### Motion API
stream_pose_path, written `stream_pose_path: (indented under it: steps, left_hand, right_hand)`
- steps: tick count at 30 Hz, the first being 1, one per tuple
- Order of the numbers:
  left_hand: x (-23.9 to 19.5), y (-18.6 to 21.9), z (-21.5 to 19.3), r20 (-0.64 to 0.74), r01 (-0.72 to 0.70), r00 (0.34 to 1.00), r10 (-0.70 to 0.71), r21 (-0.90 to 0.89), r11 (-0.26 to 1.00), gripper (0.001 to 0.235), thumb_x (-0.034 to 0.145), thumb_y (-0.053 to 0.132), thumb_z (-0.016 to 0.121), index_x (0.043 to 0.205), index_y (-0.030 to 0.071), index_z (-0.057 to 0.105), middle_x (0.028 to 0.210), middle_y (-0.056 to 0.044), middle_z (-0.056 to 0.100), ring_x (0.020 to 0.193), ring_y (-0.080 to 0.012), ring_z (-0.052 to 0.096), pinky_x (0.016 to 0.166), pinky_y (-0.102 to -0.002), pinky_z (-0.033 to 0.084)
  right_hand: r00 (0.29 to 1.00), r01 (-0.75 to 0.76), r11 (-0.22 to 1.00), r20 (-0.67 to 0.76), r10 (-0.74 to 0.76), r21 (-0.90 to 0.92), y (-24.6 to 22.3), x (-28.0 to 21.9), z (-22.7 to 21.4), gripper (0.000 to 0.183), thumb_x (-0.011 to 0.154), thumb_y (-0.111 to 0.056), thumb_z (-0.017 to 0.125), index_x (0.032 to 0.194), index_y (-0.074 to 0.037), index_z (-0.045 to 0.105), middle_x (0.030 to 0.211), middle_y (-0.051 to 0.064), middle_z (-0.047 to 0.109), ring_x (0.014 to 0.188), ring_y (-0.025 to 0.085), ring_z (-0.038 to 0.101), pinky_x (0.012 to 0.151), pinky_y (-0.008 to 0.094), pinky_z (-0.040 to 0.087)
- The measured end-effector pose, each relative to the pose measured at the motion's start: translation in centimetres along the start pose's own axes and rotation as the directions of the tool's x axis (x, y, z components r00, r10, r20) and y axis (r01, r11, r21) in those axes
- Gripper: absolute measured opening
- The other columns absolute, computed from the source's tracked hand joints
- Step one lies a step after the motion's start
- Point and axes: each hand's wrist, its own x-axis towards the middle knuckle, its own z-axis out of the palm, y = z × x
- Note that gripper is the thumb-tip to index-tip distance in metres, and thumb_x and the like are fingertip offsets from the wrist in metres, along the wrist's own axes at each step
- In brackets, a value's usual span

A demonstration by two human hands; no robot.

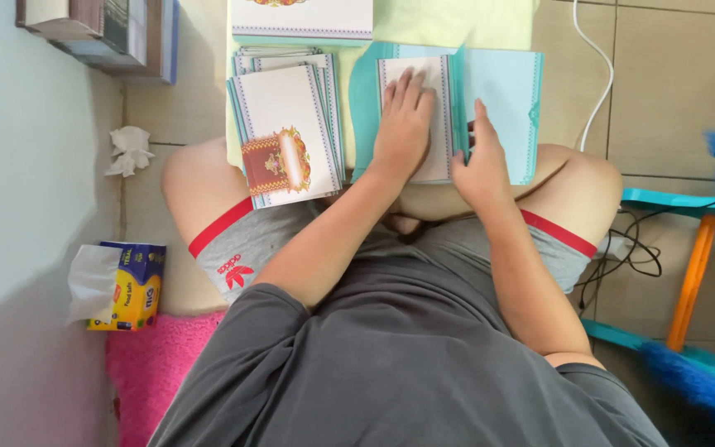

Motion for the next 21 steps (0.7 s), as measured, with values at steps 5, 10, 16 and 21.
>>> stream_pose_path:
  steps: [5, 10, 16, 21]
  left_hand:
    - [-0.1, 1.4, -2.4, -0.019, -0.268, 0.963, 0.267, -0.1, 0.958, 0.039, 0.092, 0.0, 0.056, 0.129, 0.009, 0.062, 0.164, -0.017, 0.032, 0.155, -0.0412, 0.027, 0.127, -0.06, 0.026]
    - [0.2, 1.4, -2.1, 0.011, -0.173, 0.984, 0.176, -0.124, 0.977, 0.032, 0.089, -0.004, 0.055, 0.119, 0.01, 0.06, 0.167, -0.02, 0.025, 0.156, -0.0436, 0.023, 0.125, -0.06, 0.03]
    - [-0.2, 1.0, -2.2, 0.022, -0.159, 0.986, 0.166, -0.178, 0.971, 0.028, 0.093, -0.003, 0.053, 0.119, 0.008, 0.055, 0.169, -0.022, 0.024, 0.159, -0.0405, 0.026, 0.127, -0.056, 0.035]
    - [-0.1, 1.1, -1.2, 0.027, -0.08, 0.996, 0.079, 0.022, 0.997, 0.053, 0.098, 0.011, 0.055, 0.15, 0.005, 0.049, 0.162, -0.019, 0.033, 0.153, -0.0394, 0.03, 0.127, -0.059, 0.023]
  right_hand:
    - [0.946, -0.315, 0.351, 0.262, 0.191, 0.882, 4.4, 1.4, -0.8, 0.066, 0.092, 0.01, 0.052, 0.156, 0.003, 0.039, 0.138, 0.016, 0.063, 0.123, 0.023, 0.064, 0.107, 0.038, 0.05]
    - [0.922, -0.384, 0.101, 0.374, 0.103, 0.918, 5.2, 0.4, -1.4, 0.052, 0.102, 0.004, 0.044, 0.154, 0.005, 0.044, 0.146, 0.017, 0.058, 0.132, 0.025, 0.059, 0.117, 0.04, 0.046]
    - [0.923, 0.246, 0.94, 0.24, -0.301, 0.236, 1.7, -1.7, -1.4, 0.042, 0.113, -0.005, 0.039, 0.152, 0.01, 0.045, 0.165, 0.025, 0.039, 0.155, 0.04, 0.035, 0.126, 0.047, 0.026]
    - [0.944, 0.309, 0.95, 0.135, -0.301, -0.041, 0.5, -1.4, -0.2, 0.052, 0.097, -0.006, 0.056, 0.146, 0.012, 0.046, 0.153, 0.031, 0.046, 0.142, 0.045, 0.042, 0.119, 0.047, 0.034]
